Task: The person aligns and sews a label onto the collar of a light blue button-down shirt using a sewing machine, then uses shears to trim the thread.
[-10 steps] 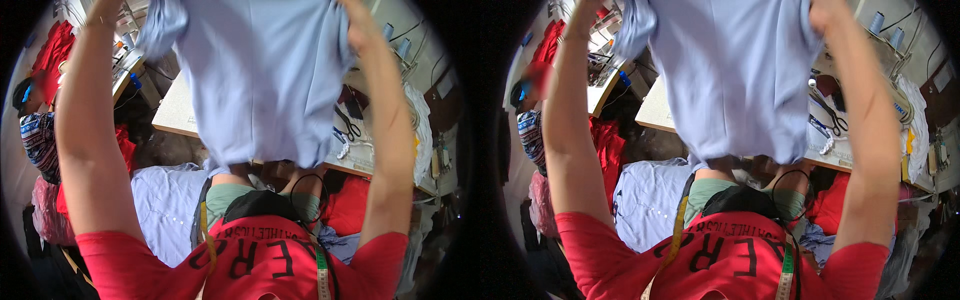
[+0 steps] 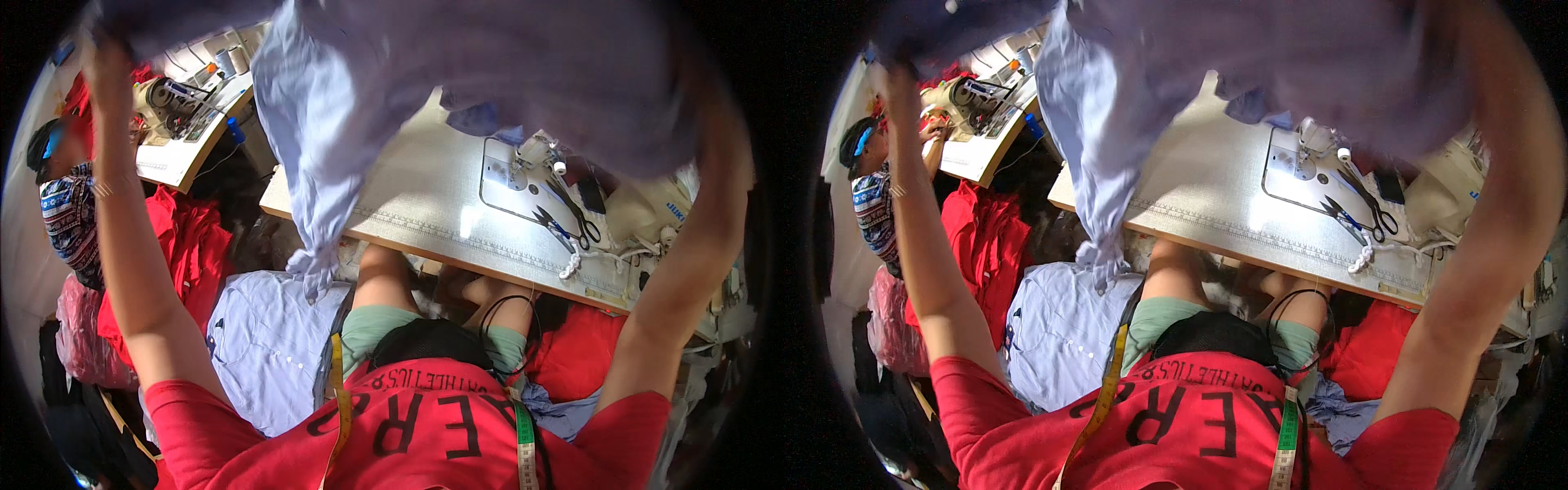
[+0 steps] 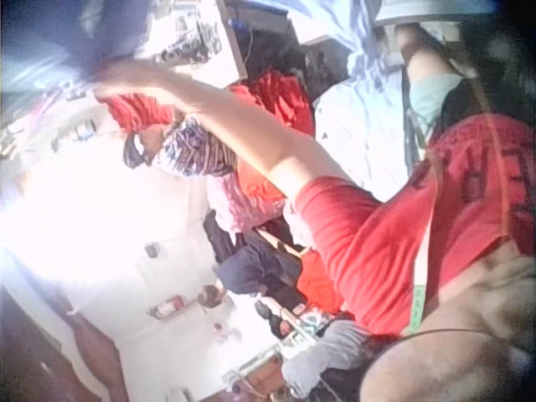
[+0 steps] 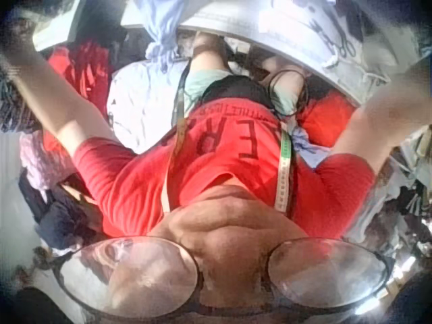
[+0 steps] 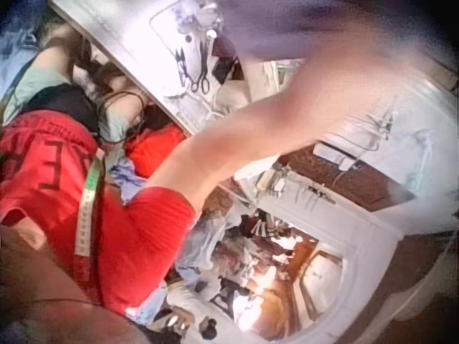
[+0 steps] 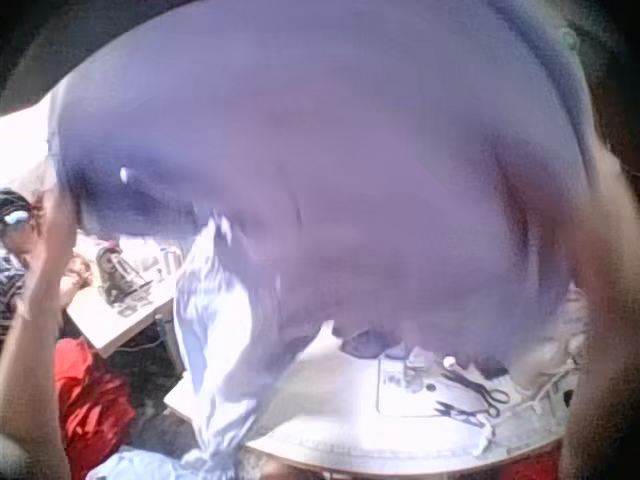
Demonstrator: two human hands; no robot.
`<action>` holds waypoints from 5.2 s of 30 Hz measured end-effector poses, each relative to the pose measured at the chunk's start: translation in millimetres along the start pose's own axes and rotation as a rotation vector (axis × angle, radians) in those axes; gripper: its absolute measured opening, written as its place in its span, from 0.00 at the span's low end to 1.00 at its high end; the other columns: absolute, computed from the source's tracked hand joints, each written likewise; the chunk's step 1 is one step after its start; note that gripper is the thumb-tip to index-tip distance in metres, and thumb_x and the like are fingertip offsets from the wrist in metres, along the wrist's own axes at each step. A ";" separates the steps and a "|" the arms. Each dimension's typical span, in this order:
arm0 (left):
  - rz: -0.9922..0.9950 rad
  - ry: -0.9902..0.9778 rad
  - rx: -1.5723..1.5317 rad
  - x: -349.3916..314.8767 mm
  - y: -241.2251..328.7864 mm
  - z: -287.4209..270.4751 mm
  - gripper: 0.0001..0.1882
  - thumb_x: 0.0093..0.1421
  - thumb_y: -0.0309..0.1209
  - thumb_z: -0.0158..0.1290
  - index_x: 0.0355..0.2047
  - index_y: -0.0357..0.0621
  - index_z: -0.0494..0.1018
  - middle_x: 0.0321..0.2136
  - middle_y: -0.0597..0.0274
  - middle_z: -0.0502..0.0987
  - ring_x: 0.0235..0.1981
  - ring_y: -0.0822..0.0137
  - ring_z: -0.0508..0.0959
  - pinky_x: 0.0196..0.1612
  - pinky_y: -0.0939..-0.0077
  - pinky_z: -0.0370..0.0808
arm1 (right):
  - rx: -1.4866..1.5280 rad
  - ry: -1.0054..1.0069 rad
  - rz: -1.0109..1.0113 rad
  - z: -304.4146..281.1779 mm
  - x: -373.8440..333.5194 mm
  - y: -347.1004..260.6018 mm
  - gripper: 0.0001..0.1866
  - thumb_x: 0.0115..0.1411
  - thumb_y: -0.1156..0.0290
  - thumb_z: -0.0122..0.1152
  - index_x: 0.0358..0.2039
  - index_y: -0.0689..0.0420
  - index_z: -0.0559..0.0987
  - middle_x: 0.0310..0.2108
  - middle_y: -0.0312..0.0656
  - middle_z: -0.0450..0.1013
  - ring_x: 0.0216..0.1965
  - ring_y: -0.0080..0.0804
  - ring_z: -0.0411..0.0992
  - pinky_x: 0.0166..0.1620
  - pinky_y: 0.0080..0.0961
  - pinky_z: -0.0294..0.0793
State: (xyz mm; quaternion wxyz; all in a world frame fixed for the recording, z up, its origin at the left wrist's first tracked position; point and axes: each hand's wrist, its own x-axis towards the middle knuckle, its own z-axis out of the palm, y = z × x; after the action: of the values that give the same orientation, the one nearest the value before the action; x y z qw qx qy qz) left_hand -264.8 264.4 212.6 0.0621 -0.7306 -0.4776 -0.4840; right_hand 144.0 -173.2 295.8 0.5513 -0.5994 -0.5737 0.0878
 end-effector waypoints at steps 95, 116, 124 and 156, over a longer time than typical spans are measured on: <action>0.120 -0.563 -0.203 -231.1 152.1 216.0 0.09 0.53 0.24 0.50 0.36 0.41 0.75 0.35 0.49 0.75 0.37 0.48 0.75 0.41 0.61 0.72 | -0.476 -0.254 0.227 100.2 -11.0 350.9 0.10 0.55 0.69 0.57 0.36 0.58 0.72 0.34 0.47 0.70 0.37 0.46 0.71 0.40 0.37 0.69; 0.352 0.834 -0.657 -84.2 179.2 -7.7 0.11 0.61 0.26 0.47 0.42 0.35 0.71 0.39 0.54 0.75 0.38 0.66 0.76 0.45 0.71 0.74 | -0.505 1.012 -0.903 -148.3 -58.7 133.5 0.12 0.62 0.74 0.50 0.27 0.68 0.76 0.27 0.46 0.75 0.28 0.31 0.72 0.36 0.26 0.71; 0.164 -0.107 -0.308 -163.1 149.5 232.5 0.09 0.59 0.32 0.52 0.37 0.40 0.73 0.30 0.54 0.73 0.31 0.61 0.73 0.36 0.69 0.72 | -1.274 0.480 -0.477 -129.3 -100.8 270.0 0.07 0.58 0.72 0.54 0.37 0.57 0.70 0.39 0.43 0.69 0.42 0.41 0.67 0.49 0.38 0.62; 0.582 -1.006 -0.658 -253.6 328.2 290.5 0.09 0.50 0.28 0.57 0.33 0.42 0.72 0.35 0.58 0.71 0.41 0.58 0.70 0.47 0.67 0.65 | -0.179 -0.149 0.287 50.0 -64.1 301.7 0.10 0.53 0.76 0.56 0.37 0.62 0.73 0.34 0.46 0.71 0.36 0.40 0.70 0.40 0.31 0.69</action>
State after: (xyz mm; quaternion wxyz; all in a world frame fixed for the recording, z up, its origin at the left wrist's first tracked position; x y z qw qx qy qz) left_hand 153.1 87.4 -12.1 -0.2664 -0.9473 -0.0589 -0.1681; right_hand 264.5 -115.3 13.5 0.4335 -0.7137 -0.5270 0.1582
